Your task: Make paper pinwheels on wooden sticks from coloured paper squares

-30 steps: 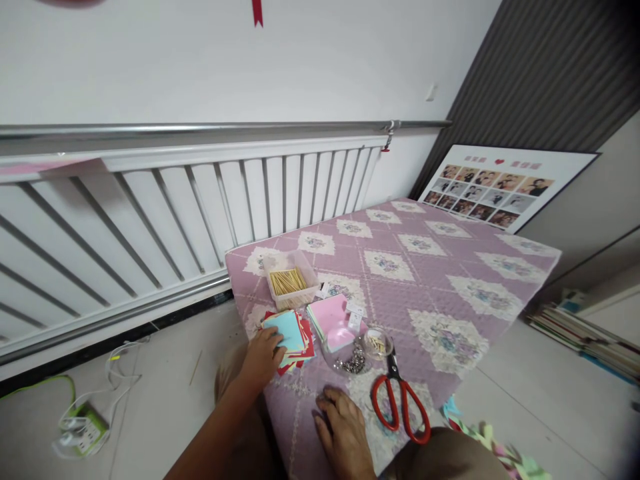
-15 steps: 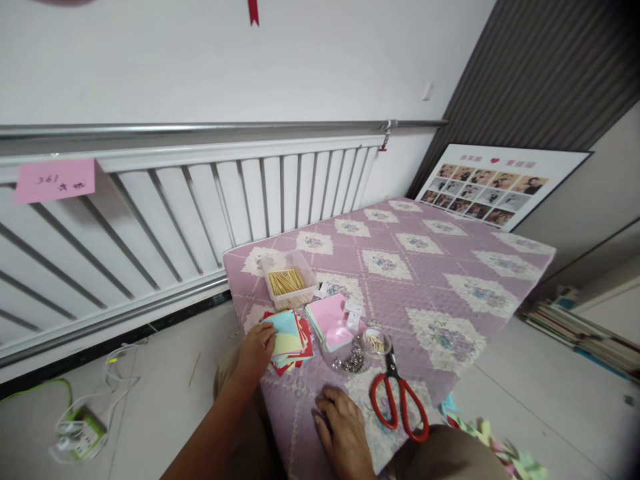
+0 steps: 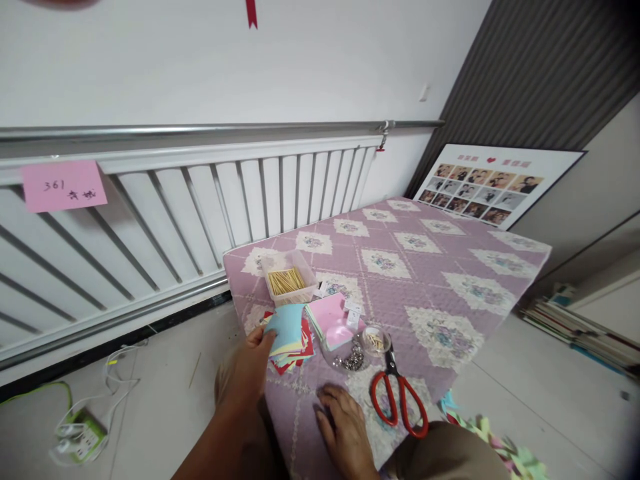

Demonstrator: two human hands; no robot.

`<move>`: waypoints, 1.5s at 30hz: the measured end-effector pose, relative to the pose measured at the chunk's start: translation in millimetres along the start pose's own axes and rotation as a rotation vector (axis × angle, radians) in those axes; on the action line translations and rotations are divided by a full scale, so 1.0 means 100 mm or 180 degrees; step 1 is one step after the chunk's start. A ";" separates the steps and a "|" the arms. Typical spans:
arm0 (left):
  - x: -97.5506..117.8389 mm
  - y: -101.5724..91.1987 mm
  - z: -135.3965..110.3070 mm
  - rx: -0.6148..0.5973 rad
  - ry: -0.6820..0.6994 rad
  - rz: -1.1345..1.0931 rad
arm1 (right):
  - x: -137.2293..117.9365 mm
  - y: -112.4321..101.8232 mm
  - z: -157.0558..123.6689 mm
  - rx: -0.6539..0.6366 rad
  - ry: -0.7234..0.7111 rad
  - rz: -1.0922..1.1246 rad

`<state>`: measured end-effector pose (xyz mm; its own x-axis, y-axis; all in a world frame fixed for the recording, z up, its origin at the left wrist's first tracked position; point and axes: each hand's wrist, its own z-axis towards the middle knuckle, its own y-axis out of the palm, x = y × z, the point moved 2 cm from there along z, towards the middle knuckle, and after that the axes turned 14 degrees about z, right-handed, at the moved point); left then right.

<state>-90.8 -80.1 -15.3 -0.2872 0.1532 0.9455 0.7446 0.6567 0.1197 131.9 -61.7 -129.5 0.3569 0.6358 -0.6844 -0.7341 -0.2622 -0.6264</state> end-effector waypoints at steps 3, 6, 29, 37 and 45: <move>0.03 0.15 -0.22 -0.0369 -0.0300 -0.0605 | 0.02 -0.01 0.01 0.0146 0.0296 0.0461; -0.03 0.22 -0.32 -0.0497 -0.0580 -0.0997 | 0.04 -0.06 0.04 0.0440 0.0956 0.1209; -0.03 0.40 -0.58 -0.1028 -0.1041 -0.1009 | -0.69 -0.87 0.45 0.0368 0.1148 0.3122; -0.04 0.39 -0.59 -0.1325 -0.0904 -0.0561 | -0.73 -0.93 0.44 0.0466 0.1699 0.2785; -0.18 0.45 -0.62 -0.1720 -0.0981 -0.1051 | -0.68 -0.86 0.43 0.0842 0.1631 0.3030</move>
<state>-14.7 -98.7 -8.6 -0.6479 0.2638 0.7146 0.7612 0.2583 0.5948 145.9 -51.0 -12.7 -0.2661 -0.1335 -0.9547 -0.9134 -0.2817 0.2939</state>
